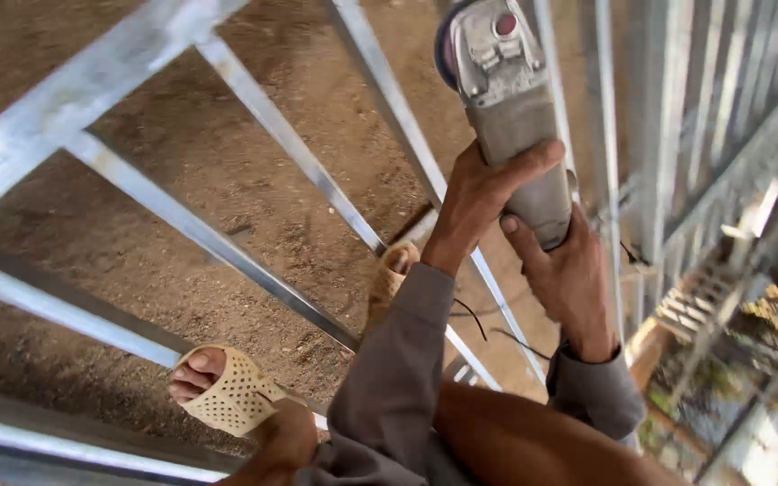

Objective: Grinding down weld joints on a metal gate frame using a handheld angle grinder.

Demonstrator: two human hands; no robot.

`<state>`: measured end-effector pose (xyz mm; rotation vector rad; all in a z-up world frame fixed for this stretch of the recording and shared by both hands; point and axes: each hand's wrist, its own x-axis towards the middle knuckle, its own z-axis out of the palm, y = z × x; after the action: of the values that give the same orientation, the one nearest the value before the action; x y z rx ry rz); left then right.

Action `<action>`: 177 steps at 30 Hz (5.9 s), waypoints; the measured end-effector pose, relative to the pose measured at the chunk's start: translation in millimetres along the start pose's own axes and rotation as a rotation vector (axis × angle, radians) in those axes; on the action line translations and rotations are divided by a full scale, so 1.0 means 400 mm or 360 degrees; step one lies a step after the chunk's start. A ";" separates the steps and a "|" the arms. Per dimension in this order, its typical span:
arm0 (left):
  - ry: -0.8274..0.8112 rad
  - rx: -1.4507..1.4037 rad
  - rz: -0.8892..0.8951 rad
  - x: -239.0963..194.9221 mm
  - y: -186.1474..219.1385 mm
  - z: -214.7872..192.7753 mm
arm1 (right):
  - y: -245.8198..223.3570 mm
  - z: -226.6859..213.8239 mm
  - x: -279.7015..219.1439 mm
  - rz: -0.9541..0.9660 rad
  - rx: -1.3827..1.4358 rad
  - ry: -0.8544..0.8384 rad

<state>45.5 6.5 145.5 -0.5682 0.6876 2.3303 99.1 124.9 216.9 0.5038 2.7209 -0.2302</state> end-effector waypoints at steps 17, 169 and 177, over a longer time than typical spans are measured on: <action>-0.0294 -0.0439 0.0014 -0.071 0.014 0.195 | 0.049 -0.313 -0.015 -0.0199 -0.0649 -0.0099; -0.0024 0.0163 0.0909 0.705 0.022 -0.065 | 0.051 0.011 0.762 -0.0917 -0.0009 -0.0315; 0.0035 0.0187 0.0946 0.691 0.022 -0.064 | 0.034 0.005 0.751 -0.0848 -0.0021 -0.0361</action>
<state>-149.8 109.7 -22.9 -0.3676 1.1157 2.7977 -156.7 231.5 99.8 -0.2507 2.5728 -0.3776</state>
